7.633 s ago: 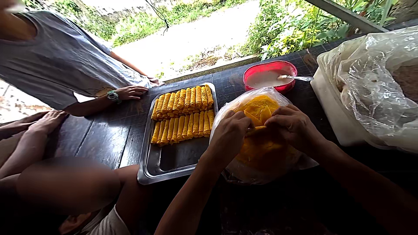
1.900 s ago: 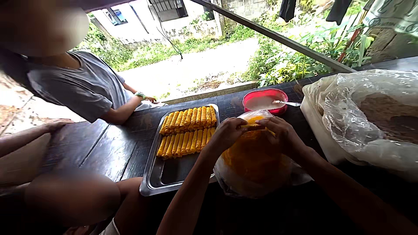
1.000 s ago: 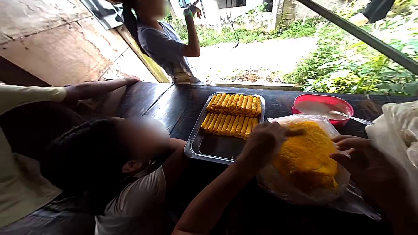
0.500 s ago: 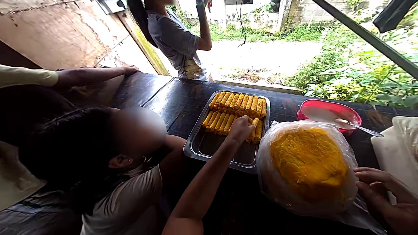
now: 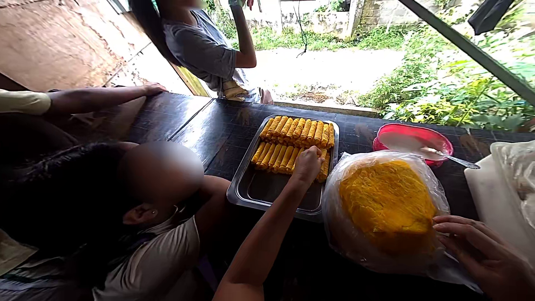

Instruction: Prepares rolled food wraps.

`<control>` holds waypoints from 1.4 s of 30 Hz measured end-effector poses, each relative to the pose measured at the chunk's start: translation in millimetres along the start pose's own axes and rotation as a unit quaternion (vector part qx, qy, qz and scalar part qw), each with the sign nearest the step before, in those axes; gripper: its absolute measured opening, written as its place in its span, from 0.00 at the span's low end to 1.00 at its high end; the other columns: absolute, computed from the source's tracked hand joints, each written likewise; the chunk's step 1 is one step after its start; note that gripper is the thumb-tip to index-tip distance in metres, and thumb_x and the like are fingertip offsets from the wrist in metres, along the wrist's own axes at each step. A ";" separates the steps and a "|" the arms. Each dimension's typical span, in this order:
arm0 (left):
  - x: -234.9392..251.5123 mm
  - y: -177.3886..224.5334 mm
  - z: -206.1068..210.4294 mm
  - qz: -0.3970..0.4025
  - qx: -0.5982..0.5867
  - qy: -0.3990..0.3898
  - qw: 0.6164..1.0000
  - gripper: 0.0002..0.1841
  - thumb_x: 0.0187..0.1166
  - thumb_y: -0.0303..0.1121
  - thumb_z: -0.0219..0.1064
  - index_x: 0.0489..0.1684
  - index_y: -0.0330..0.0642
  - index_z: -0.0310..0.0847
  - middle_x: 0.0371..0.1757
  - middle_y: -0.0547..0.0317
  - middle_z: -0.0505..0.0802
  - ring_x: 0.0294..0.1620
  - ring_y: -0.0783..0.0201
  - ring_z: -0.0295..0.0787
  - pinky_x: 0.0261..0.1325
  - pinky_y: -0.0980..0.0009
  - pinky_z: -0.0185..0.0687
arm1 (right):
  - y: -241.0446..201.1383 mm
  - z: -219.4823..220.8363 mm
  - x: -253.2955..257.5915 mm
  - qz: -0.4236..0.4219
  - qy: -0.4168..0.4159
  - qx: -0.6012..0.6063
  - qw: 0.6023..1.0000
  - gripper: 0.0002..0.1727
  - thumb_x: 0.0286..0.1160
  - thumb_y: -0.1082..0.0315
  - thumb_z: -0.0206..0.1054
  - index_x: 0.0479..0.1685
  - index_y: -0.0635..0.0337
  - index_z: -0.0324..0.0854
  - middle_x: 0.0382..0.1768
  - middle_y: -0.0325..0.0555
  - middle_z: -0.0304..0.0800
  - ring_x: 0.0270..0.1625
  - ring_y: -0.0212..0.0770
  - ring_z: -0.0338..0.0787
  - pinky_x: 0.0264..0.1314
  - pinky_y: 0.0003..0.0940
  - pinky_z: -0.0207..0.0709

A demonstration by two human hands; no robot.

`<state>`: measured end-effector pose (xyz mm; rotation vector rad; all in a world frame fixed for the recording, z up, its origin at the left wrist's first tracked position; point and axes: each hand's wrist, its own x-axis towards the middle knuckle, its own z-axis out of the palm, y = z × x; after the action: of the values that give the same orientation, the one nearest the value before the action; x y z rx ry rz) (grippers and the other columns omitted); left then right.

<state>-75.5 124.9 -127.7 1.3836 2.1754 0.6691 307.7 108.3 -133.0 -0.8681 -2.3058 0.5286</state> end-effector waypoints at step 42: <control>-3.3 21.7 0.3 0.013 0.095 0.087 0.992 0.25 0.91 0.41 0.58 0.71 0.24 0.70 0.59 0.24 0.87 0.62 0.28 0.86 0.65 0.34 0.78 | -34.0 12.4 -21.8 -0.035 0.133 -0.036 0.990 0.11 0.84 0.62 0.63 0.44 0.52 0.92 0.48 0.40 0.96 0.59 0.34 0.90 0.68 0.26 0.79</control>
<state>-59.2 130.0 -113.9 1.5014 2.4141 0.6273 297.2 67.4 -132.2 -0.8335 -2.1126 0.2816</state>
